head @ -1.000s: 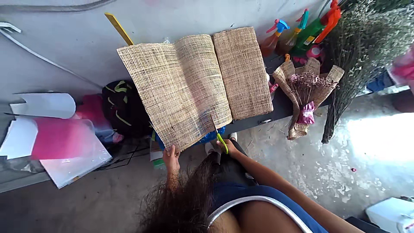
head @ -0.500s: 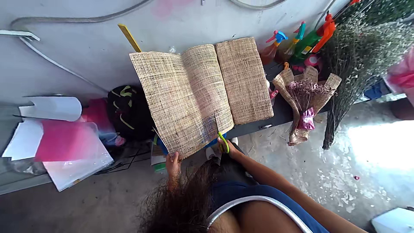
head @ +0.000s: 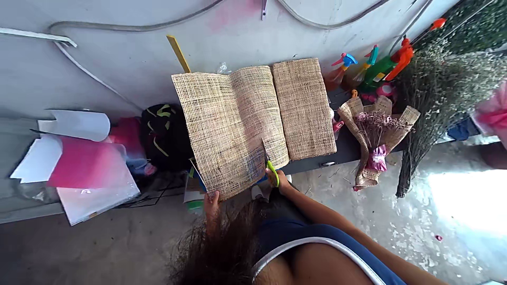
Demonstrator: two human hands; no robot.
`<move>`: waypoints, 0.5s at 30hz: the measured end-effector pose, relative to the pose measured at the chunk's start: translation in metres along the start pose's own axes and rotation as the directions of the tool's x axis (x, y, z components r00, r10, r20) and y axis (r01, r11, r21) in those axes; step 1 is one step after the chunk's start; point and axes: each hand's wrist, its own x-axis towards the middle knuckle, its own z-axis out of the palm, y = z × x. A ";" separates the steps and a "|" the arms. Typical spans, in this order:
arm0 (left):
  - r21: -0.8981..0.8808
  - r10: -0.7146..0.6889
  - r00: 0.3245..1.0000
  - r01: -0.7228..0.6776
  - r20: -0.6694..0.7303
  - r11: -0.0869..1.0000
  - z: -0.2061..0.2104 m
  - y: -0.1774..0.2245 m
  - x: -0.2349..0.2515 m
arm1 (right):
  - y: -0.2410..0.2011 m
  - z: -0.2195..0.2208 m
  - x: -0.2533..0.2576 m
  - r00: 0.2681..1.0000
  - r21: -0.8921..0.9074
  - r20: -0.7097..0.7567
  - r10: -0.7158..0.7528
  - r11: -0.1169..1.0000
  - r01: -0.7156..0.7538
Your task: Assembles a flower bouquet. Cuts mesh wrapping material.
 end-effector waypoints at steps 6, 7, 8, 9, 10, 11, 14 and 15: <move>0.029 0.056 0.998 -0.057 0.025 0.998 -0.007 -0.002 -0.006 | -0.015 -0.003 0.004 0.995 -0.037 0.092 0.039 0.999 -0.036; 0.053 0.039 0.999 -0.040 0.010 0.998 -0.003 0.005 -0.012 | -0.018 -0.002 0.006 0.997 -0.046 0.068 0.031 0.999 -0.027; 0.075 0.029 1.000 -0.028 -0.003 0.997 -0.001 0.008 -0.015 | -0.019 -0.002 0.007 0.999 -0.056 0.042 0.008 0.998 -0.005; 0.088 0.027 1.000 -0.027 -0.003 0.996 -0.002 0.006 -0.016 | -0.019 -0.002 0.009 1.000 -0.065 0.020 -0.016 0.998 0.018; 0.093 0.035 0.999 -0.037 0.019 0.995 -0.006 -0.003 -0.011 | -0.020 -0.004 0.011 0.999 -0.070 0.014 -0.031 0.997 0.032; 0.088 0.052 0.998 -0.056 0.039 0.995 -0.015 -0.019 -0.002 | -0.022 -0.006 0.012 0.999 -0.071 0.023 -0.030 0.997 0.031; 0.059 0.005 0.999 -0.008 0.049 0.998 -0.022 -0.037 0.006 | -0.032 -0.004 0.015 0.997 -0.056 0.072 0.028 0.998 -0.024; 0.045 -0.014 0.999 0.012 0.039 0.999 -0.020 -0.036 0.003 | -0.035 -0.003 0.017 0.996 -0.060 0.084 0.035 0.998 -0.030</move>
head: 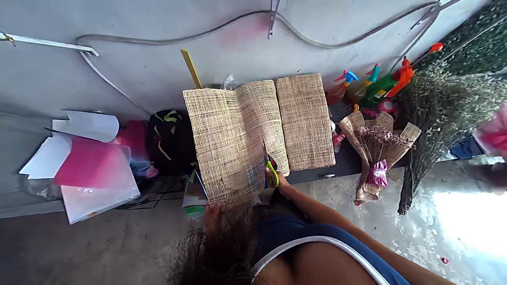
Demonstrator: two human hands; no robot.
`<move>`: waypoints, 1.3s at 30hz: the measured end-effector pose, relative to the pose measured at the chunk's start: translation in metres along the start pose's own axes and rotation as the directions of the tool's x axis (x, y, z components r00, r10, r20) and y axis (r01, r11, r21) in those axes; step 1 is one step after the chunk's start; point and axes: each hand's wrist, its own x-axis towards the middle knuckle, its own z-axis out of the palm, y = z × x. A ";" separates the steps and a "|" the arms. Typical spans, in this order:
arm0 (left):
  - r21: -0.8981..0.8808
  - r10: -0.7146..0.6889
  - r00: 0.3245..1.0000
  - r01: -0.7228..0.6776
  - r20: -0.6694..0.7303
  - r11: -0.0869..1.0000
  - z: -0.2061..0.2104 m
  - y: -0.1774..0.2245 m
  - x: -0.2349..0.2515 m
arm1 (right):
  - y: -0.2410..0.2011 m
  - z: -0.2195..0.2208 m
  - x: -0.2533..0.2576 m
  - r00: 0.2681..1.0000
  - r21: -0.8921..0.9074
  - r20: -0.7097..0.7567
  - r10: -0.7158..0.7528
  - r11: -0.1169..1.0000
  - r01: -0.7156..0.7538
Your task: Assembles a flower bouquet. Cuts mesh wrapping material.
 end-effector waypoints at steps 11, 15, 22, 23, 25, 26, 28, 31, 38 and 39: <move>0.105 -0.032 0.993 0.044 -0.110 0.994 0.014 0.014 -0.023 | -0.012 -0.017 0.013 0.997 -0.149 0.074 0.024 0.989 -0.012; 0.098 -0.180 0.977 0.191 -0.110 0.977 0.039 0.082 -0.060 | -0.021 -0.010 0.019 0.997 -0.111 0.080 0.014 0.994 -0.005; 0.022 0.119 0.989 -0.117 -0.091 0.993 0.002 -0.025 -0.021 | -0.026 -0.001 0.031 0.999 -0.025 0.039 -0.018 0.999 0.019; 0.029 0.115 0.990 -0.113 -0.083 0.993 -0.002 -0.033 -0.018 | -0.029 0.002 0.031 0.998 -0.018 0.057 -0.011 1.000 0.012; 0.063 0.157 0.985 -0.153 -0.066 0.986 -0.004 -0.038 -0.019 | -0.036 0.007 0.033 0.999 -0.025 0.051 0.016 1.000 -0.015; 0.071 0.192 0.979 -0.187 -0.073 0.980 -0.004 -0.037 -0.022 | -0.039 0.010 0.034 0.999 -0.029 0.027 0.028 0.999 -0.027; 0.089 -0.043 0.997 0.050 -0.070 0.995 0.011 0.027 -0.052 | -0.043 0.011 0.036 1.000 -0.048 -0.024 0.020 0.999 -0.022; 0.045 -0.156 0.980 0.162 -0.121 0.986 0.026 0.069 -0.073 | -0.045 0.010 0.041 1.000 -0.076 -0.018 0.005 0.997 -0.007; 0.134 0.002 0.990 0.017 -0.141 0.991 0.003 -0.006 -0.038 | -0.054 0.011 0.054 1.000 -0.083 -0.018 -0.010 0.997 0.009; 0.142 -0.017 0.989 0.038 -0.145 0.989 0.003 -0.002 -0.040 | -0.056 0.011 0.054 1.000 -0.083 -0.021 -0.018 0.996 0.016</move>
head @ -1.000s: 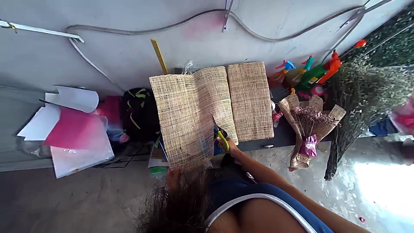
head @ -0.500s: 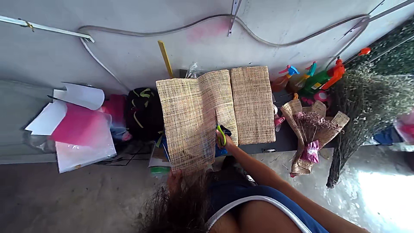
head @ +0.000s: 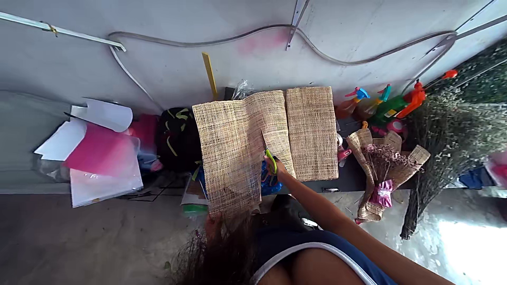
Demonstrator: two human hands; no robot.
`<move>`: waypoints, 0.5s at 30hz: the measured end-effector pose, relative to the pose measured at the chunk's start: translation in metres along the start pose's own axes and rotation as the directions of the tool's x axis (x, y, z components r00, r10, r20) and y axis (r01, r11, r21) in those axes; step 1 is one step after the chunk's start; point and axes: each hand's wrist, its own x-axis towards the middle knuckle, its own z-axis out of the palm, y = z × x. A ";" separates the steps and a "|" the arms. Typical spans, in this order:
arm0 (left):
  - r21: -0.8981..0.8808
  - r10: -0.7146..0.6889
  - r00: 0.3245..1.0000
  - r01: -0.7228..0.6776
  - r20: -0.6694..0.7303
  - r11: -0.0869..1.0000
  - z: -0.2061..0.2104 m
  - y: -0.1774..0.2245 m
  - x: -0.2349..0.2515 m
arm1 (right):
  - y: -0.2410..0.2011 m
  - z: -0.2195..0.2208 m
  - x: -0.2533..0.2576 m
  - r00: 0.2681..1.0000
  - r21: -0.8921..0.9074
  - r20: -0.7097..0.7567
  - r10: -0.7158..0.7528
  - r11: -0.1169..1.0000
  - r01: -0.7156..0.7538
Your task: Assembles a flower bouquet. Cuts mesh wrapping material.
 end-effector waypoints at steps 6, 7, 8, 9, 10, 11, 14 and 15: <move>0.018 -0.005 0.999 0.006 -0.042 1.000 -0.003 -0.036 0.018 | -0.014 0.003 0.005 0.999 -0.013 0.041 0.005 1.000 -0.004; 0.018 -0.022 0.999 0.023 -0.045 1.000 -0.003 -0.033 0.016 | -0.015 0.004 0.006 1.000 -0.006 0.025 -0.003 1.000 0.003; 0.009 -0.041 0.998 0.042 -0.050 0.999 -0.004 -0.033 0.016 | -0.016 0.004 0.009 1.000 -0.006 0.013 -0.007 1.000 0.007; -0.005 -0.056 0.997 0.056 -0.057 0.998 -0.004 -0.034 0.016 | -0.018 0.004 0.011 1.000 -0.015 0.010 -0.008 1.000 0.008; -0.025 -0.065 0.996 0.063 -0.062 0.998 -0.004 -0.033 0.016 | -0.019 0.004 0.013 1.000 -0.024 0.020 -0.007 1.000 0.007; -0.044 -0.067 0.996 0.064 -0.066 0.997 -0.003 -0.029 0.014 | -0.021 0.004 0.015 0.999 -0.030 0.040 0.004 1.000 -0.002; -0.053 -0.019 0.999 0.017 -0.043 0.998 0.001 0.008 -0.009 | -0.025 0.008 0.024 0.998 -0.013 0.056 0.013 1.000 -0.012; -0.049 -0.013 1.000 0.012 -0.023 0.999 0.000 0.021 -0.018 | -0.025 0.009 0.027 0.999 -0.009 0.052 -0.007 1.000 0.007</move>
